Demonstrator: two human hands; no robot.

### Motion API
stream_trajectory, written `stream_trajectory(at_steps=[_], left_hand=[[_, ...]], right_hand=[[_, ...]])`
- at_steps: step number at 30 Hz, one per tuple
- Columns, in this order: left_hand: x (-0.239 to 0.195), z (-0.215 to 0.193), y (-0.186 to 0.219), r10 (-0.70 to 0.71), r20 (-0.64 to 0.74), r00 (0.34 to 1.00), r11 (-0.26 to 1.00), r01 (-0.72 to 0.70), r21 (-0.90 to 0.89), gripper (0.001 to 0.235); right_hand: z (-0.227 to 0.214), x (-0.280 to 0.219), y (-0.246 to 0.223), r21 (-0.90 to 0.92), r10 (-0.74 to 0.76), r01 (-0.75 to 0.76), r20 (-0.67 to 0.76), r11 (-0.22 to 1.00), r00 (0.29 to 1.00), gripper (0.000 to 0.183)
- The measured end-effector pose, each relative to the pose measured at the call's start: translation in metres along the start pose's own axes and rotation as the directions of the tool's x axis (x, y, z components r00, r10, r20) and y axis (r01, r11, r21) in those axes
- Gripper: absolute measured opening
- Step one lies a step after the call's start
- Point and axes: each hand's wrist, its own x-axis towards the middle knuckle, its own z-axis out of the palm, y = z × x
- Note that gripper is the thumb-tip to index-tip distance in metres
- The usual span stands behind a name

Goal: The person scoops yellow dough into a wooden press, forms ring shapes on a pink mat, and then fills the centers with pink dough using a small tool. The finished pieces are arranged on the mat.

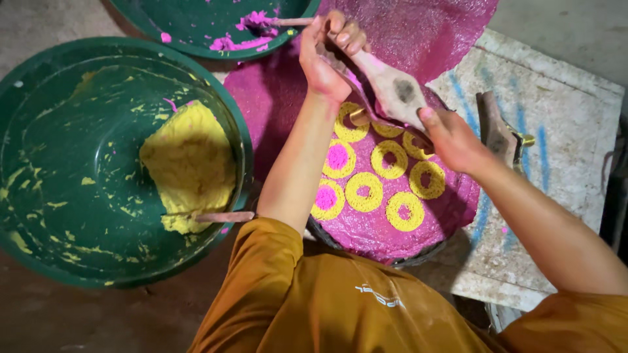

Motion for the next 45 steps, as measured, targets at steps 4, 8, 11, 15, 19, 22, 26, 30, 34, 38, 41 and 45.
stream_trajectory(at_steps=[4, 8, 11, 15, 19, 22, 26, 30, 34, 38, 41, 45], left_hand=[[0.006, -0.029, 0.003, -0.012, 0.026, 1.000, 1.000, 0.012, -0.007, 0.033], [0.002, -0.045, -0.005, -0.003, -0.052, 0.999, 1.000, 0.004, 0.015, 0.034], [0.000, -0.042, -0.009, 0.031, -0.108, 0.994, 0.999, -0.031, 0.008, 0.034], [0.005, -0.019, 0.002, 0.043, -0.037, 0.998, 0.997, -0.040, 0.072, 0.036], [-0.030, 0.010, 0.005, -0.010, -0.072, 0.997, 0.995, 0.017, 0.102, 0.030], [-0.074, 0.023, -0.014, -0.030, -0.175, 0.984, 0.998, 0.040, 0.055, 0.025], [-0.114, 0.027, -0.041, -0.085, -0.258, 0.962, 0.995, 0.070, -0.068, 0.023], [-0.124, 0.017, -0.048, -0.060, -0.232, 0.971, 0.995, 0.039, -0.092, 0.023], [-0.131, 0.002, -0.047, -0.027, -0.229, 0.973, 0.999, 0.017, -0.044, 0.028], [-0.133, 0.000, -0.053, -0.014, -0.237, 0.971, 0.999, 0.005, -0.038, 0.029], [-0.128, 0.008, -0.057, -0.004, -0.258, 0.966, 1.000, -0.004, -0.029, 0.030], [-0.110, 0.028, -0.047, -0.008, -0.148, 0.989, 0.998, 0.016, 0.053, 0.029]], right_hand=[[0.024, 0.004, -0.017, 0.065, -0.267, 0.277, -0.131, 0.959, 0.955, 0.071], [0.020, 0.001, -0.024, 0.025, 0.014, -0.015, 0.029, 1.000, 0.999, 0.072], [0.015, 0.003, -0.027, 0.031, 0.034, -0.035, 0.027, 0.999, 0.999, 0.069], [0.032, 0.007, -0.028, 0.102, -0.092, 0.105, -0.129, 0.989, 0.987, 0.065], [0.038, -0.020, -0.015, 0.249, -0.087, 0.068, 0.067, 0.966, 0.994, 0.068], [0.023, -0.071, 0.003, 0.337, 0.045, -0.125, 0.235, 0.933, 0.971, 0.067], [0.012, -0.119, 0.001, 0.287, 0.169, -0.257, 0.297, 0.923, 0.940, 0.070], [0.023, -0.128, -0.021, 0.103, 0.161, -0.179, 0.158, 0.979, 0.974, 0.062], [0.037, -0.131, -0.028, 0.129, -0.009, 0.006, 0.029, 0.992, 1.000, 0.061], [0.036, -0.133, -0.020, 0.122, 0.147, -0.163, 0.131, 0.979, 0.980, 0.061], [0.042, -0.131, -0.013, 0.131, -0.071, 0.071, -0.004, 0.989, 0.997, 0.063], [0.048, -0.121, -0.005, 0.186, -0.103, 0.117, -0.080, 0.976, 0.991, 0.062]])
